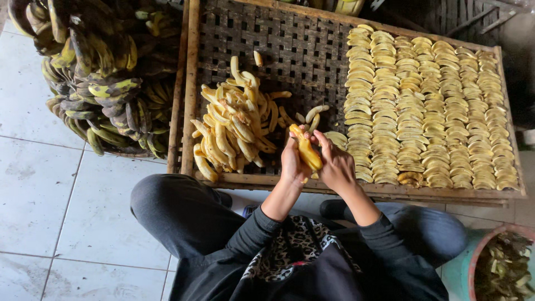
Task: The person sits on the floor in front of a woven bamboo tray and peels bananas one at a time, using a small knife to trim and remove the peel by hand. Peeled bananas are placed in a pile on the tray beside a large area of already peeled bananas, and discarded peels are tossed aside.
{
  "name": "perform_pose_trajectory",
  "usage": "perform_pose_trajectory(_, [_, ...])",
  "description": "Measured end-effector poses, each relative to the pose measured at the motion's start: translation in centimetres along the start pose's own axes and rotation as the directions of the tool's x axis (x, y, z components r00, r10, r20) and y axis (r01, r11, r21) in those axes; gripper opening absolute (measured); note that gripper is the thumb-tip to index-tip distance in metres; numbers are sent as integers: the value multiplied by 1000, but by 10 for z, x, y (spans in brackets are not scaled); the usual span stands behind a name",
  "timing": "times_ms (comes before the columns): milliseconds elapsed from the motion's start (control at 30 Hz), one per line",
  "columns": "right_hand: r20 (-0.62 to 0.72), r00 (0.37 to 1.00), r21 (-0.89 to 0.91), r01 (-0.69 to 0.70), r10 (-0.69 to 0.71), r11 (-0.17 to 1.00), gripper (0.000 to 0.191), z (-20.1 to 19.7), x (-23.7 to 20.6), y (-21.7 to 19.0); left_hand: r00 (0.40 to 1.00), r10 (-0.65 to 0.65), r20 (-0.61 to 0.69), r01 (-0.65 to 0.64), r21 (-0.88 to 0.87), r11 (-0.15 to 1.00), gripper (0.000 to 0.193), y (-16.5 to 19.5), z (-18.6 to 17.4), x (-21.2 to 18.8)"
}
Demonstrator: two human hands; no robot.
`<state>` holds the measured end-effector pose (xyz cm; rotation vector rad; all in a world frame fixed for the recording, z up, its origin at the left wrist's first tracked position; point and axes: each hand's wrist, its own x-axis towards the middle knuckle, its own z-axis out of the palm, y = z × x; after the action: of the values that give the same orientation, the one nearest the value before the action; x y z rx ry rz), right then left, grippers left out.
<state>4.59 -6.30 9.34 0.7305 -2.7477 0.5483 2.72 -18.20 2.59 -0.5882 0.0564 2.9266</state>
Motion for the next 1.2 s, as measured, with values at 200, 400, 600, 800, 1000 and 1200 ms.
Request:
perform_pose_trajectory(200, [43,999,21,-31,30,999,82,7,0,4,998,62,32,-64,60,996,34,-3,-3,-5])
perform_pose_trajectory(400, [103,993,-29,-55,57,998,86,8,11,-1,986,150,69,-157,120,980,34,-2,-7,-3])
perform_pose_trajectory(600, [496,790,-281,-247,360,927,54,-8,31,-3,998,48,41,-47,-31,998,41,-3,-17,9])
perform_pose_trajectory(800, [717,536,-474,-94,446,875,39,-59,31,30,939,-335,73,337,-21,941,48,5,-41,32])
perform_pose_trajectory(1000, [578,759,-141,-268,299,953,37,-90,21,37,939,-344,-14,344,31,938,37,9,-46,41])
perform_pose_trajectory(1200, [466,884,235,-73,-47,969,38,-31,21,10,932,-358,-61,363,214,907,28,5,-43,38])
